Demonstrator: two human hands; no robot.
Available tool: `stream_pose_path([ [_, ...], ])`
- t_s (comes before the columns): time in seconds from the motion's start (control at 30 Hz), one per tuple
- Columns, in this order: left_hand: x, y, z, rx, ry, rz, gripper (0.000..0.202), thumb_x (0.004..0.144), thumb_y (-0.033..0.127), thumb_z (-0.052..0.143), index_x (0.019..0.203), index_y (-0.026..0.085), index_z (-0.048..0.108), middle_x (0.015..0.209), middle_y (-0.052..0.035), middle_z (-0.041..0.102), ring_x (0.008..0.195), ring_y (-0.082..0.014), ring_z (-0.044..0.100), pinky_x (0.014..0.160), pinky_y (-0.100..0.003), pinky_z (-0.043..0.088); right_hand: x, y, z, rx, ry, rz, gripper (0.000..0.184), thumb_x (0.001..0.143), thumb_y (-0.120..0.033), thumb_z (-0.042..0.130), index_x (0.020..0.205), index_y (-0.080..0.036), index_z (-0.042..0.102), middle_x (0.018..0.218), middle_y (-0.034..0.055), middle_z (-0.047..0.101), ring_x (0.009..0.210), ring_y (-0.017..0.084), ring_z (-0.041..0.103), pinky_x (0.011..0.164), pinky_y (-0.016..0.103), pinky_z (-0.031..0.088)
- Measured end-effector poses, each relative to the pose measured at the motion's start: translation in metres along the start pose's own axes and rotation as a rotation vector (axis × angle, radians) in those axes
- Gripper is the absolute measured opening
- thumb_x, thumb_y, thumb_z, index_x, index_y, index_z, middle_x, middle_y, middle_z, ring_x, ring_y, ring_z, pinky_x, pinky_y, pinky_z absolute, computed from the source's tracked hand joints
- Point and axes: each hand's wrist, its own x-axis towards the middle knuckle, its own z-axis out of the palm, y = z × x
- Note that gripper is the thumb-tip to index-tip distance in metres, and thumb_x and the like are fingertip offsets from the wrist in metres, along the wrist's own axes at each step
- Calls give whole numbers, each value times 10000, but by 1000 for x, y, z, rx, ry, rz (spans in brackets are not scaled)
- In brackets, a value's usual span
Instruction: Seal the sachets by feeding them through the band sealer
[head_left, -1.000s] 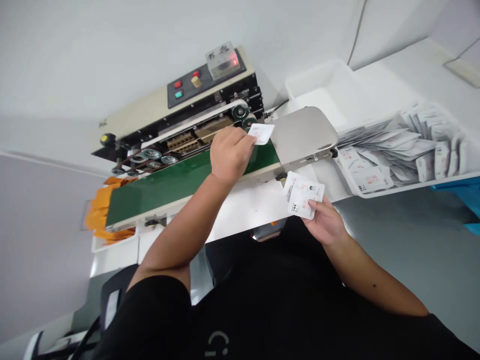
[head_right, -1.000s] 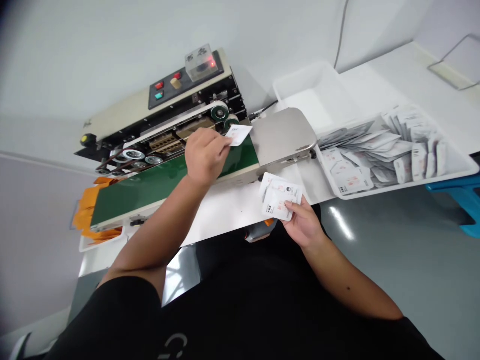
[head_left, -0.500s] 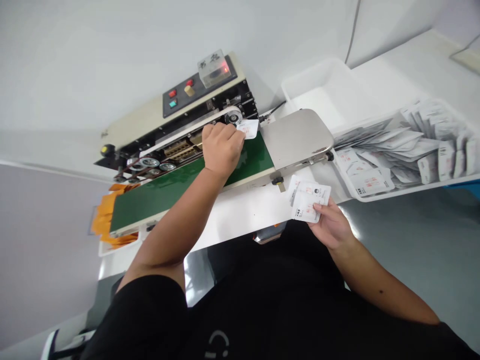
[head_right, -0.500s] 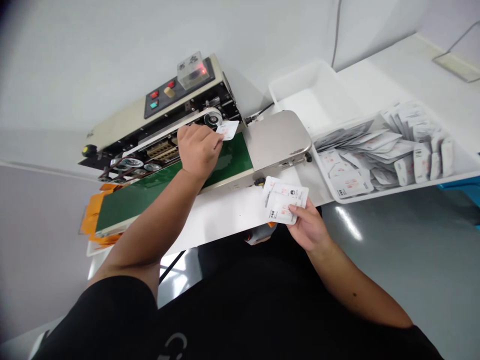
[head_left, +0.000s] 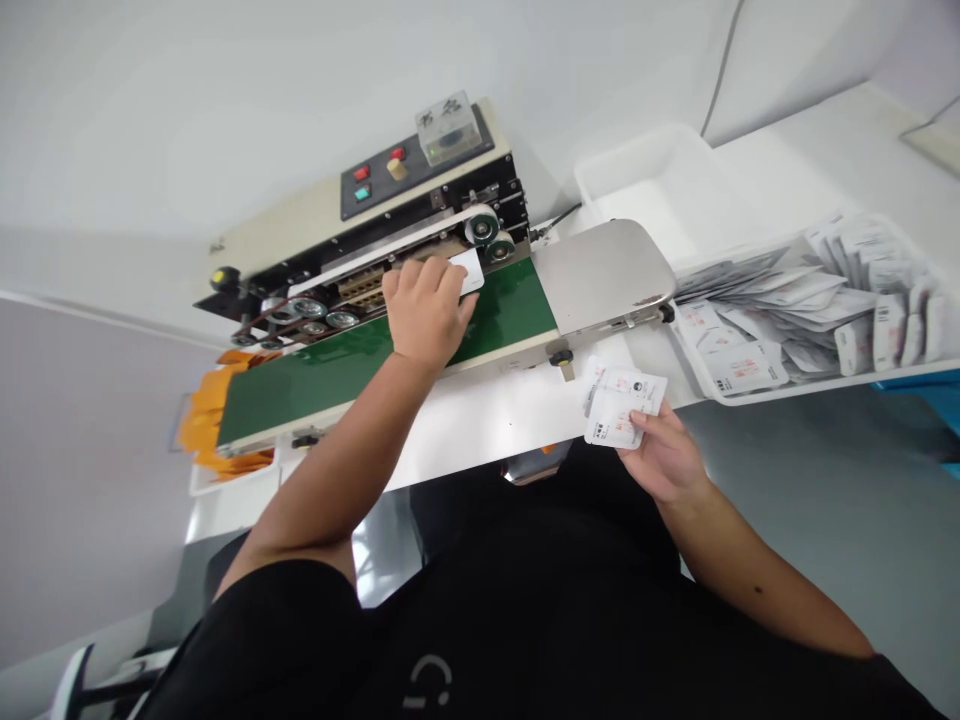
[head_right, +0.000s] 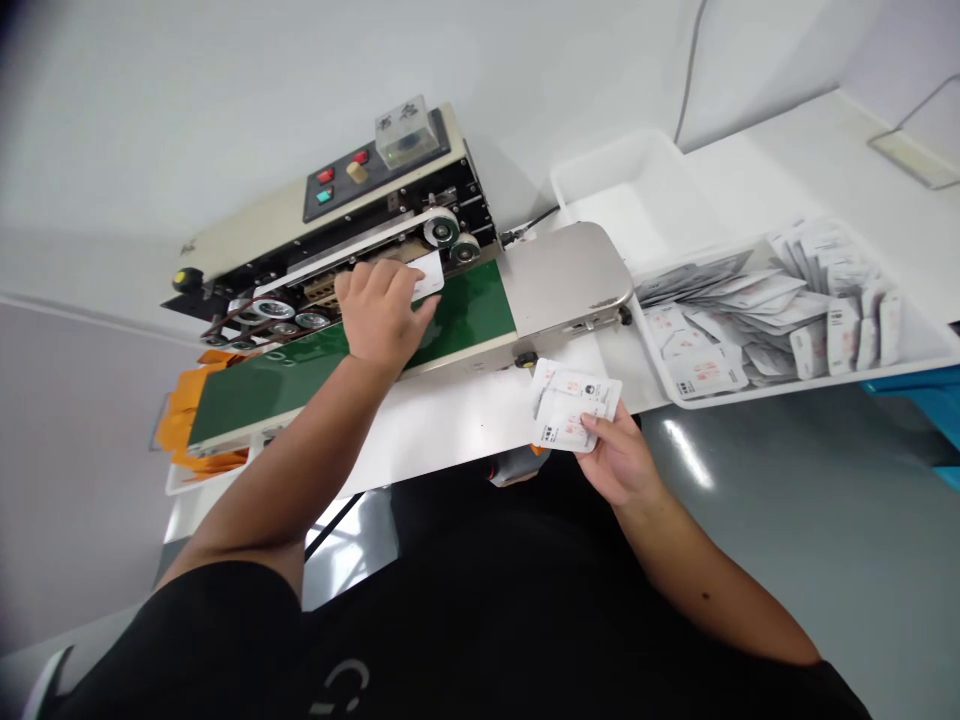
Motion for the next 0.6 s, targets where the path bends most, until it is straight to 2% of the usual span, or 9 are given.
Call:
stream_pose_path([
  [0.1, -29, 22, -24, -115, 91, 50, 335, 945, 498, 720, 1142, 230, 676, 1076, -122, 734, 1005, -322, 618, 921, -474, 374, -1, 3, 5, -8, 18, 11, 449, 838, -169, 836, 1242, -314, 705, 1362, 25, 752, 1306, 246, 707, 1028, 421, 652],
  [0.2, -66, 55, -50, -215, 97, 153, 323, 972, 510, 691, 1180, 263, 688, 1022, -87, 750, 924, -286, 637, 884, -465, 384, 1, 8, 12, -26, 37, 13, 449, 838, -156, 844, 1235, -313, 705, 1351, 20, 756, 1267, 236, 724, 951, 374, 673],
  [0.3, -98, 86, -64, -315, 70, 165, 284, 971, 481, 713, 1172, 281, 701, 984, -66, 765, 884, -262, 658, 843, -448, 411, 5, 16, 20, -40, 48, 12, 455, 828, -145, 853, 1227, -299, 698, 1316, 25, 768, 1215, 245, 744, 913, 375, 679],
  [0.43, -126, 108, -62, -426, -30, 144, 289, 983, 479, 709, 1165, 254, 719, 1029, -83, 792, 924, -262, 702, 841, -452, 465, 6, 29, 33, -57, 53, 12, 468, 802, -132, 865, 1209, -287, 693, 1271, 22, 781, 1148, 230, 759, 886, 352, 675],
  [0.5, -135, 113, -56, -477, -63, 151, 314, 989, 487, 704, 1190, 246, 720, 1100, -101, 802, 1010, -280, 725, 869, -461, 500, 5, 34, 39, -68, 48, 13, 468, 789, -135, 870, 1193, -290, 690, 1248, 16, 786, 1134, 230, 760, 876, 353, 675],
  [0.6, -144, 117, -50, -541, -53, 212, 343, 995, 471, 709, 1245, 236, 708, 1229, -115, 797, 1198, -302, 722, 976, -480, 546, 3, 40, 47, -78, 49, 11, 445, 771, -141, 884, 1146, -279, 689, 1196, 11, 795, 1095, 223, 765, 856, 341, 673],
])
